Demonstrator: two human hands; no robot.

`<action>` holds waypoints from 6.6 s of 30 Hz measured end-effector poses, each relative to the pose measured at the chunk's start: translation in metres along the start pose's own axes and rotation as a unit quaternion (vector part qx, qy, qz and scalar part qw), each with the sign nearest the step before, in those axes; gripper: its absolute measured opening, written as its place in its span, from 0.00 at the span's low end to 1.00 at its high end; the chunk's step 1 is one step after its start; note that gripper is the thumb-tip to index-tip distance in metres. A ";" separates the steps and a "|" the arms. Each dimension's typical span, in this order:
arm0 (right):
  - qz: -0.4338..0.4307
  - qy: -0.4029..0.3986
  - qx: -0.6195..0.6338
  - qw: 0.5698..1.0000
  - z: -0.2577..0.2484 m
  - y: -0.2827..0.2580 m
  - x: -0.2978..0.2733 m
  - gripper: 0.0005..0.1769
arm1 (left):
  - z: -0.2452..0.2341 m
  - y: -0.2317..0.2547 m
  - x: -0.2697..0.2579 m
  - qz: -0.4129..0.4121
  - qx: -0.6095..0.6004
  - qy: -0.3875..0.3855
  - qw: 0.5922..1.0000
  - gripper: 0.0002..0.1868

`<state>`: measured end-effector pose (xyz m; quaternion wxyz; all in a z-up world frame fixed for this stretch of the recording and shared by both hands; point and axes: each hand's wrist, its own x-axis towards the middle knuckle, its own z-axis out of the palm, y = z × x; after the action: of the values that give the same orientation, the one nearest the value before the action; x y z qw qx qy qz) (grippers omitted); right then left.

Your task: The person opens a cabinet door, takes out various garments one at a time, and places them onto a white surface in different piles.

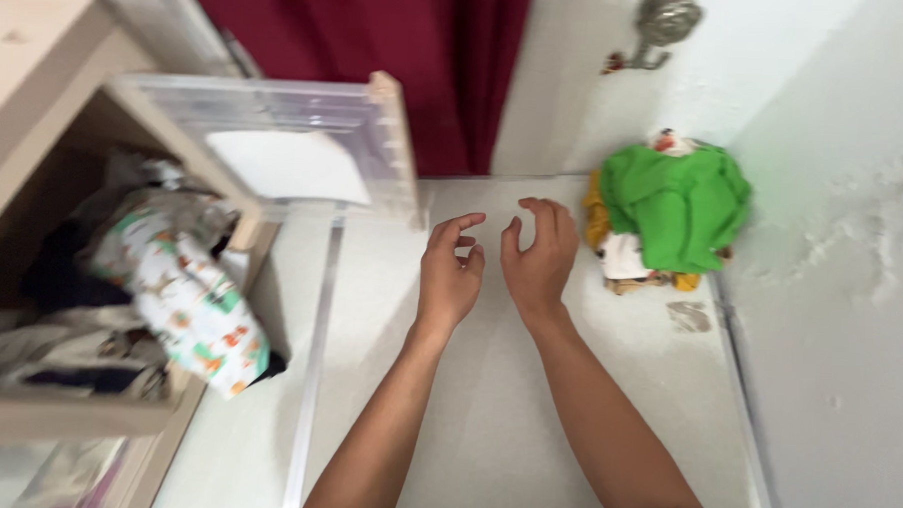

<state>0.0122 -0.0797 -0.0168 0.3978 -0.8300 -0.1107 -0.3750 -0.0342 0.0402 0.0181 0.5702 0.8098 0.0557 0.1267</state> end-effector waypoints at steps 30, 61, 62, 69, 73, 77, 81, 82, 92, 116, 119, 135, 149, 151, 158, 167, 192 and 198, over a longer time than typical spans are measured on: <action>0.009 -0.269 0.250 0.930 0.121 -0.221 -0.077 0.18 | -0.215 -0.065 -0.080 0.042 0.237 0.443 0.864 0.20; 0.209 -0.254 0.573 0.751 0.149 -0.184 -0.063 0.08 | -0.198 -0.047 -0.072 0.136 0.131 0.392 0.901 0.14; 0.214 -0.249 0.568 0.754 0.146 -0.177 -0.062 0.08 | -0.194 -0.049 -0.072 0.127 0.095 0.371 0.915 0.14; 0.215 -0.250 0.395 0.857 0.133 -0.162 -0.076 0.07 | -0.169 -0.091 -0.071 0.012 0.115 0.277 0.954 0.17; 0.233 -0.370 0.312 0.843 0.128 -0.170 -0.079 0.15 | -0.168 -0.107 -0.082 -0.063 0.134 0.303 0.941 0.24; 0.127 -0.355 0.260 0.889 0.141 -0.176 -0.086 0.14 | -0.181 -0.116 -0.087 -0.039 0.201 0.415 0.887 0.25; -0.044 -0.268 0.288 0.918 0.165 -0.183 -0.088 0.14 | -0.204 -0.124 -0.082 -0.012 0.224 0.456 0.861 0.28; -0.054 -0.279 0.295 0.912 0.169 -0.189 -0.087 0.17 | -0.210 -0.123 -0.080 -0.034 0.195 0.449 0.871 0.30; -0.022 -0.390 0.248 0.886 0.200 -0.220 -0.099 0.27 | -0.239 -0.144 -0.052 -0.115 -0.033 0.426 0.897 0.25; 0.060 -0.234 0.250 0.938 0.137 -0.150 -0.061 0.17 | -0.176 -0.092 -0.058 -0.173 0.052 0.133 0.975 0.19; 0.003 -0.327 0.175 0.929 0.149 -0.137 -0.078 0.15 | -0.174 -0.110 -0.065 -0.173 0.094 0.134 0.971 0.19; -0.022 -0.428 0.389 0.816 0.190 -0.254 -0.076 0.23 | -0.277 -0.115 -0.043 -0.012 0.270 0.459 0.846 0.33; 0.263 -0.489 0.494 0.669 0.228 -0.245 -0.085 0.25 | -0.280 -0.120 -0.043 -0.036 0.074 0.446 0.891 0.09; 0.347 -0.504 0.479 0.629 0.214 -0.248 -0.070 0.28 | -0.274 -0.109 -0.044 -0.032 -0.011 0.436 0.899 0.08; 0.351 -0.526 0.454 0.628 0.190 -0.244 -0.050 0.21 | -0.247 -0.113 -0.043 0.002 -0.286 0.305 0.908 0.10; 0.282 -0.422 0.606 0.613 0.190 -0.217 -0.031 0.15 | -0.225 -0.101 -0.063 -0.050 -0.274 0.165 0.946 0.12; 0.397 -0.392 0.492 0.668 0.111 -0.183 -0.007 0.13 | -0.259 -0.110 -0.059 -0.106 -0.130 0.189 0.968 0.08; 0.467 -0.386 0.603 0.519 0.122 -0.157 -0.029 0.14 | -0.228 -0.101 -0.084 0.082 -0.014 0.083 0.993 0.12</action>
<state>-0.0179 0.1178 0.0043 0.8395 -0.3868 -0.0491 0.3784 -0.1703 0.2627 -0.0165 0.5627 0.7901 0.0344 0.2406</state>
